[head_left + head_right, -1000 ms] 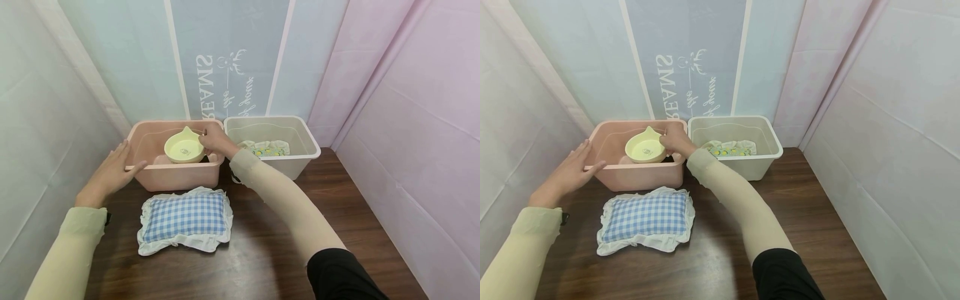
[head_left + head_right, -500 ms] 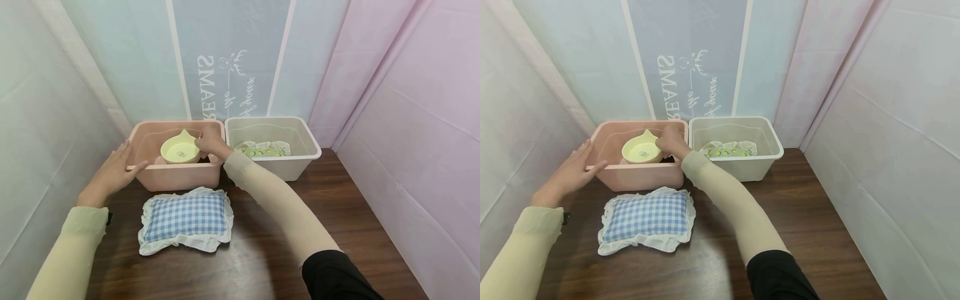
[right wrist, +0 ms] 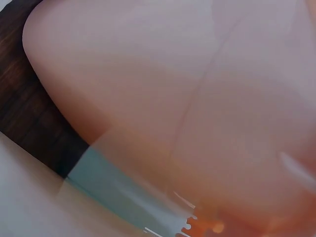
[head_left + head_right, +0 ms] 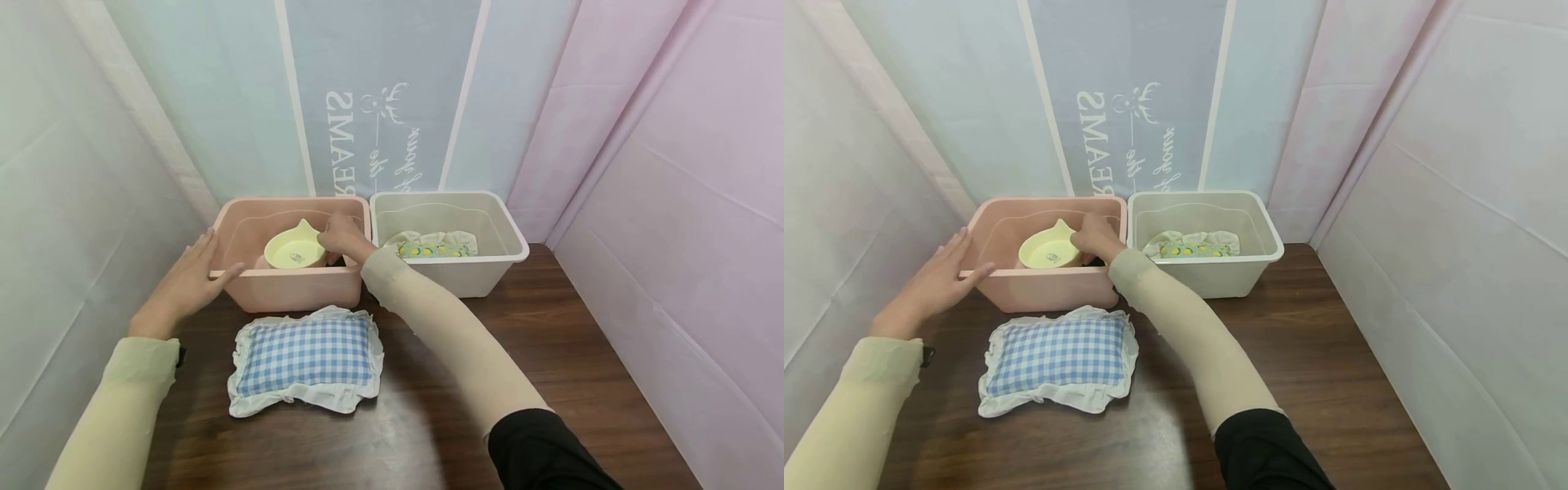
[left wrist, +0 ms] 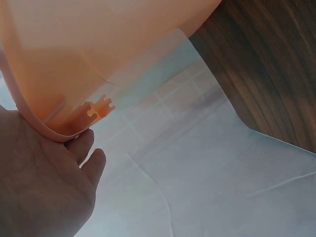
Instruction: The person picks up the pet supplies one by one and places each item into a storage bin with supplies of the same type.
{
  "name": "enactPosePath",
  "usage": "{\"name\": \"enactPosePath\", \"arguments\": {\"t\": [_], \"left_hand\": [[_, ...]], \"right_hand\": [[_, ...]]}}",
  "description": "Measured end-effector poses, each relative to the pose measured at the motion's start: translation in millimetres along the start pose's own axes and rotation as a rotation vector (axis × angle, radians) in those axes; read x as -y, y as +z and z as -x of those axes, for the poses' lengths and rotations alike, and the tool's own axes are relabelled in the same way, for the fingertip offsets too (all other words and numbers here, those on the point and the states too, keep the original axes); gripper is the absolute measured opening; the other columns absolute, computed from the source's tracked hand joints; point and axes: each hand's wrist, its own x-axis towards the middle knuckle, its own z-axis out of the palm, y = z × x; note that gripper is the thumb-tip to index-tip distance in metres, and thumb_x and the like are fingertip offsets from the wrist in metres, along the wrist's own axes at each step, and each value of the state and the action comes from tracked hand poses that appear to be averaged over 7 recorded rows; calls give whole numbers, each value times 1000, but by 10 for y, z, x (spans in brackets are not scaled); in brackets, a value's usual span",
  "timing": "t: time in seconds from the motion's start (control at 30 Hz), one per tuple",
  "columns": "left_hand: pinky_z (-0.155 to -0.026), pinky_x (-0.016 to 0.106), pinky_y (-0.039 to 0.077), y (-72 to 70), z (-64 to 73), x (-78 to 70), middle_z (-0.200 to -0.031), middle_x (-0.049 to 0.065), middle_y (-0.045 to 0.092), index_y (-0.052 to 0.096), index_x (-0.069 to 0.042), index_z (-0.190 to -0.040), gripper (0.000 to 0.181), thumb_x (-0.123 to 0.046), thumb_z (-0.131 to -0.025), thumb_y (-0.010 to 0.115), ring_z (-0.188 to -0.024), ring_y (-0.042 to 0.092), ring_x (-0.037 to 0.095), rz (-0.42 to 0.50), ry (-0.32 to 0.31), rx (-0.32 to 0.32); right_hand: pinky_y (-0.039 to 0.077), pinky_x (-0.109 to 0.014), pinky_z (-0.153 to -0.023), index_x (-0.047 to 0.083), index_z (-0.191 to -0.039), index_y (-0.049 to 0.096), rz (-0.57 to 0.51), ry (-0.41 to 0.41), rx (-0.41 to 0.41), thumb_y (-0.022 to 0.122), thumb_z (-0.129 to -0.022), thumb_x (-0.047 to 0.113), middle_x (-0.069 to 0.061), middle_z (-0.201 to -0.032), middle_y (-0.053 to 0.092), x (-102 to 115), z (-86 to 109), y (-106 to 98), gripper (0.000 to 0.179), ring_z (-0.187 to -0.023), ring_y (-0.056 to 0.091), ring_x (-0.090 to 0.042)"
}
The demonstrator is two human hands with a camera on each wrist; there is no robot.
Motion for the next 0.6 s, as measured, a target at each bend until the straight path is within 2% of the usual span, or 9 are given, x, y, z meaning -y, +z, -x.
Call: {"name": "enactPosePath", "arguments": {"t": [0.17,0.27,0.4,0.47,0.6], "left_hand": [[-131,66,3,-4,-13,7,-179,18,-10,-5,-4,-171,101,-62,-109,50,-162,-3,53,5,-2,2],[-131,65,2,-3,-23,5,-179,17,-10,-6,-5,-171,101,-63,-109,49,-162,-3,51,13,1,9],[-132,65,3,0,-32,12,-179,17,-11,-6,-4,-171,102,-64,-109,49,-163,-3,49,11,4,12],[-131,66,4,-3,-33,18,-179,18,-10,-5,-4,-171,102,-63,-109,49,-163,-3,50,6,3,11],[-131,67,3,-14,-40,38,-178,18,-11,-5,-4,-171,101,-62,-109,49,-162,-4,51,4,-3,13]], "right_hand": [[63,-33,-52,5,-80,68,-47,-30,26,56,-100,11,-12,-65,72,-41,-27,25,24,-54,75,-23],[61,-32,-49,5,-83,69,-60,-33,39,57,-97,10,-10,-63,70,-182,-208,112,19,-50,73,-22],[62,-31,-52,2,-84,70,-64,-6,89,56,-96,11,-12,-64,73,-315,-407,176,20,-54,75,-24],[64,-34,-56,0,-91,71,-74,5,118,55,-96,10,-14,-69,76,-310,-412,161,20,-59,77,-26],[66,-36,-58,-1,-101,69,-61,12,116,55,-96,10,-14,-75,77,-286,-418,165,19,-62,78,-27]]}}
